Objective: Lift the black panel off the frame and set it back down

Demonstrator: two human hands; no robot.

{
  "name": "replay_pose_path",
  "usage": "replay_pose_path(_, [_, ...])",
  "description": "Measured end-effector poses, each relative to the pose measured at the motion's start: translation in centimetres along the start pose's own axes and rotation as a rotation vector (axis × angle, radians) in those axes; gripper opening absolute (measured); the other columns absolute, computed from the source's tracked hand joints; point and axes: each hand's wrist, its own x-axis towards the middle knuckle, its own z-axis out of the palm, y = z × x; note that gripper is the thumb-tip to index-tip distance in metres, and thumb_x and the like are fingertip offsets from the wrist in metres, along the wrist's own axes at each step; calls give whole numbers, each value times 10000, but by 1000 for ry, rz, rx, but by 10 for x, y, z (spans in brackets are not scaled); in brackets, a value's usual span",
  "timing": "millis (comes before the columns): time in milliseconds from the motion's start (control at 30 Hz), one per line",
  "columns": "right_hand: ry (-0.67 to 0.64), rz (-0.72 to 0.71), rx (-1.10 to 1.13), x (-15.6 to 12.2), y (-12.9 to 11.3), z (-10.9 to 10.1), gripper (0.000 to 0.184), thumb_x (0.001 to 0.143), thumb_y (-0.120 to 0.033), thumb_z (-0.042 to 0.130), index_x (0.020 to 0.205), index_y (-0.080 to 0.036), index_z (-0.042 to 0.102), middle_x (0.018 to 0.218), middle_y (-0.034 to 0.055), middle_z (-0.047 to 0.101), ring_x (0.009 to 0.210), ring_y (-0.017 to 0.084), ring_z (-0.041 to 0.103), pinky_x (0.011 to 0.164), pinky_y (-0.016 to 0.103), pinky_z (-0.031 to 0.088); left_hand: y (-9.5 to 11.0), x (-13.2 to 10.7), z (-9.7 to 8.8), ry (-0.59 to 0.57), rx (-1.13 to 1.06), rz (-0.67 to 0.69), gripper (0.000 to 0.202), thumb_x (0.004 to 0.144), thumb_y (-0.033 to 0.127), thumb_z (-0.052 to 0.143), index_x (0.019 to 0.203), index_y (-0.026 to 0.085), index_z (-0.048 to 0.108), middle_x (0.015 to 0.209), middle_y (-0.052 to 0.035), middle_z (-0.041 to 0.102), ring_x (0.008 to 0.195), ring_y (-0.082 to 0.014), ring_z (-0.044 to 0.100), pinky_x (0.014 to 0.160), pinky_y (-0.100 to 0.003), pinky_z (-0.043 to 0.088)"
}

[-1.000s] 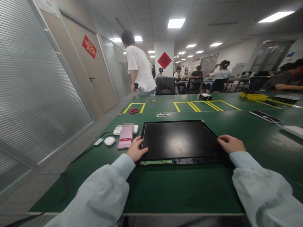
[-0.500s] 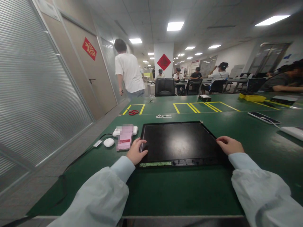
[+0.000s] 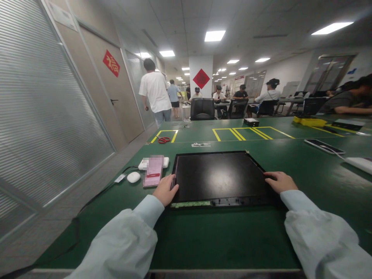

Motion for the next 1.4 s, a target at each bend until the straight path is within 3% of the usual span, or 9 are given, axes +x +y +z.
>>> replay_pose_path(367, [-45,-9,-61,1,3,2,409,731,-286,529,1026,-213,803,1089,102,738,1089,302,656,1001,411,480,5,2,-3,-113,225,-11,509,877,177,446,1369,72,530,1428,-217,564,1358,-317,499,1139,-481,359])
replay_pose_path(600, [-45,-6,-56,1,3,1,406,731,-284,543,1035,-222,805,1106,103,737,1093,311,657,996,423,491,6,2,-7,-115,162,5,592,775,36,452,1353,75,570,1383,-202,606,1331,-306,528,1152,-447,348])
replay_pose_path(800, [-28,-11,-59,1,3,3,393,729,-282,547,1017,-221,807,1085,103,741,1086,305,659,1002,422,487,-2,1,-10,-52,-166,-47,635,689,43,526,1303,161,633,1320,-140,664,1268,-329,578,1126,-497,377])
replay_pose_path(900, [-13,-19,-46,2,5,4,376,721,-283,551,989,-228,809,1068,95,744,1073,310,662,984,433,497,-3,2,-9,-58,-503,-81,691,672,66,573,1350,200,587,1310,-108,673,1265,-306,583,1111,-483,405])
replay_pose_path(1033, [-2,-15,-34,3,8,6,356,713,-288,556,956,-234,810,1046,91,746,1047,304,670,974,430,501,4,3,-8,-27,-914,-148,767,662,89,648,1407,204,505,1394,-133,612,1315,-295,544,1070,-450,458])
replay_pose_path(1233, [-11,-8,-31,4,10,10,382,708,-311,549,977,-220,805,1073,107,735,1040,305,669,958,426,506,16,0,-8,119,-1084,-322,751,622,12,684,1326,240,554,1414,-126,596,1216,-294,625,893,-368,574])
replay_pose_path(1400, [-4,-13,-32,5,12,12,378,705,-309,542,969,-222,800,1054,106,736,1034,305,668,952,434,506,21,0,-6,198,-1151,-428,660,651,-35,679,1262,202,601,1347,-141,640,1150,-263,667,855,-321,588])
